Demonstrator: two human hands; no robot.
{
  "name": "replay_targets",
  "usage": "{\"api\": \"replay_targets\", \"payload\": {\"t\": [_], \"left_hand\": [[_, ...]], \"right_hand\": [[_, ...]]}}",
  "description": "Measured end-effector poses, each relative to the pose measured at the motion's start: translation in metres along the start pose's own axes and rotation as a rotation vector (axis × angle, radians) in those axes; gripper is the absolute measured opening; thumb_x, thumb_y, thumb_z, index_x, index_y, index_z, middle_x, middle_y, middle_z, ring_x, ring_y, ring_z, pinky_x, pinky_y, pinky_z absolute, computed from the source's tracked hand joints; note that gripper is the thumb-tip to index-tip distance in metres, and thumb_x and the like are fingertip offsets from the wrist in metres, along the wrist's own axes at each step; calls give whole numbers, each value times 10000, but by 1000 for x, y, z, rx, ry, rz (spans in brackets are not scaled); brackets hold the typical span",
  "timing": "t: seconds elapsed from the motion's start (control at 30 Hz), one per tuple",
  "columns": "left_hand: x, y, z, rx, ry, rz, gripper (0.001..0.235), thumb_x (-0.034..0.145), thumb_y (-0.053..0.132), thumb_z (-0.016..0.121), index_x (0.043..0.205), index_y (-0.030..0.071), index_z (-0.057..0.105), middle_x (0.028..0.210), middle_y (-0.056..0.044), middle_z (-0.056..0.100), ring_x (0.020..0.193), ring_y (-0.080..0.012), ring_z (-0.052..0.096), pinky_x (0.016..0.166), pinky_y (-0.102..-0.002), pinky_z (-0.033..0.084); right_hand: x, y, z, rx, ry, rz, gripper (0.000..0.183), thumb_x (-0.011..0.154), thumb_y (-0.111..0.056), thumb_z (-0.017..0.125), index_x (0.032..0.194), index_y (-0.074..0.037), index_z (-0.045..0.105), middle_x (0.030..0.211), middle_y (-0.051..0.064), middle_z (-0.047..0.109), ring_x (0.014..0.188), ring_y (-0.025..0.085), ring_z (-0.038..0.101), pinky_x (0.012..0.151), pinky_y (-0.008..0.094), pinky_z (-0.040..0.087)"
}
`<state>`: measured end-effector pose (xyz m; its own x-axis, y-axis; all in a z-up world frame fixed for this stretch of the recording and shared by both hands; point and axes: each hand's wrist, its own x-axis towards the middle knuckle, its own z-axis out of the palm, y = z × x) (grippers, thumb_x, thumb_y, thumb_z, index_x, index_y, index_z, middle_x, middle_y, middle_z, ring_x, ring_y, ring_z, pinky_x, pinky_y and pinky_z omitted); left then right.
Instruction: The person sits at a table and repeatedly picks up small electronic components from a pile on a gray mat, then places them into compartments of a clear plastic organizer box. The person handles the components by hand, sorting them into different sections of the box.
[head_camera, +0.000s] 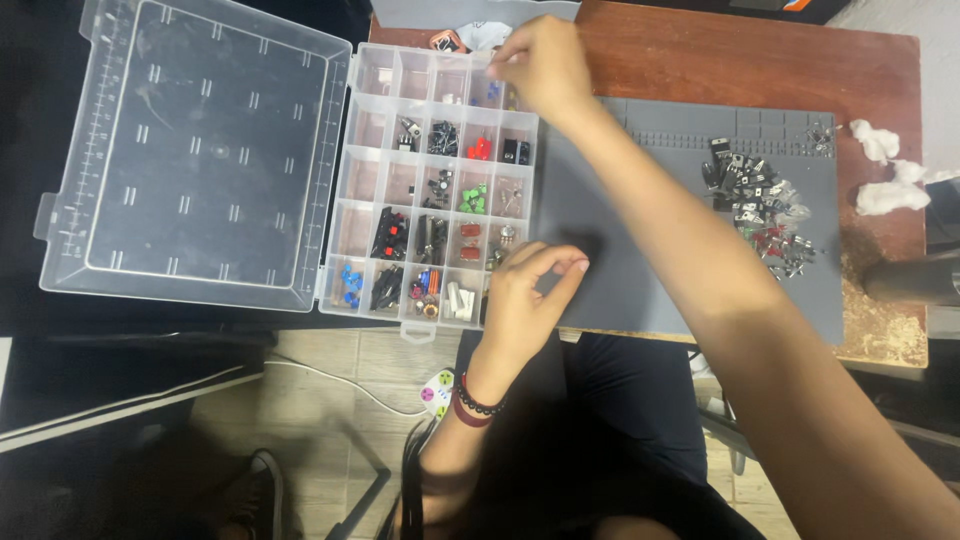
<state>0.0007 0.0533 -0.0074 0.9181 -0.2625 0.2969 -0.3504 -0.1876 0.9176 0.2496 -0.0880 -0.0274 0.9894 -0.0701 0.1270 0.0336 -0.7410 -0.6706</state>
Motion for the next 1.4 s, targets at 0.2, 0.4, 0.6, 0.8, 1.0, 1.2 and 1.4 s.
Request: {"api": "replay_targets", "payload": {"t": [0.2, 0.4, 0.6, 0.8, 1.0, 1.2, 1.4], "left_hand": [[2, 0, 9, -22, -33, -30, 54, 958, 137, 690, 955, 171, 732, 792, 15, 628, 786, -111, 619, 532, -272, 406], [7, 0, 27, -35, -104, 31, 47, 972, 143, 680, 971, 124, 723, 831, -5, 657, 808, -144, 634, 779, -280, 490], [13, 6, 42, -57, -63, 43, 60, 920, 94, 763, 970, 128, 758, 739, -89, 684, 786, -289, 715, 765, -391, 551], [14, 4, 54, -17, -35, 11, 51, 913, 87, 779, 942, 127, 766, 715, -51, 683, 763, -231, 710, 770, -352, 548], [8, -1, 61, 30, -64, -5, 46, 904, 95, 791, 932, 126, 772, 688, -44, 675, 745, -231, 704, 757, -347, 556], [14, 4, 58, 58, -54, -12, 44, 905, 94, 794, 930, 121, 769, 689, -45, 673, 749, -230, 702, 761, -348, 556], [14, 7, 59, 31, -38, -11, 47, 913, 112, 786, 955, 129, 773, 724, -46, 695, 752, -216, 698, 753, -338, 554]], "right_hand": [[-78, 35, -83, 122, 258, -379, 94, 973, -190, 891, 954, -133, 818, 822, 9, 696, 747, 131, 589, 658, 314, 414], [-237, 61, -182, 126, 412, 144, 103, 1018, -131, 853, 998, -51, 791, 991, 69, 750, 897, 137, 705, 645, 244, 512], [-337, 144, -186, -86, 414, 163, 250, 888, -108, 971, 833, -10, 748, 813, 181, 666, 707, 322, 588, 715, 398, 449], [-330, 131, -161, -186, 358, 157, 192, 891, -113, 878, 1076, -94, 827, 881, 139, 717, 762, 314, 644, 774, 420, 518], [-320, 126, -151, -338, 372, 88, 106, 897, -76, 856, 994, -79, 813, 965, 109, 713, 928, 327, 681, 859, 414, 552], [-319, 137, -139, -310, 413, 155, 41, 945, -49, 798, 950, -69, 762, 882, 73, 686, 878, 274, 676, 831, 380, 548], [-319, 121, -142, -194, 469, 125, 51, 1014, 31, 670, 1040, -11, 659, 906, 145, 638, 880, 356, 667, 793, 454, 543]]}}
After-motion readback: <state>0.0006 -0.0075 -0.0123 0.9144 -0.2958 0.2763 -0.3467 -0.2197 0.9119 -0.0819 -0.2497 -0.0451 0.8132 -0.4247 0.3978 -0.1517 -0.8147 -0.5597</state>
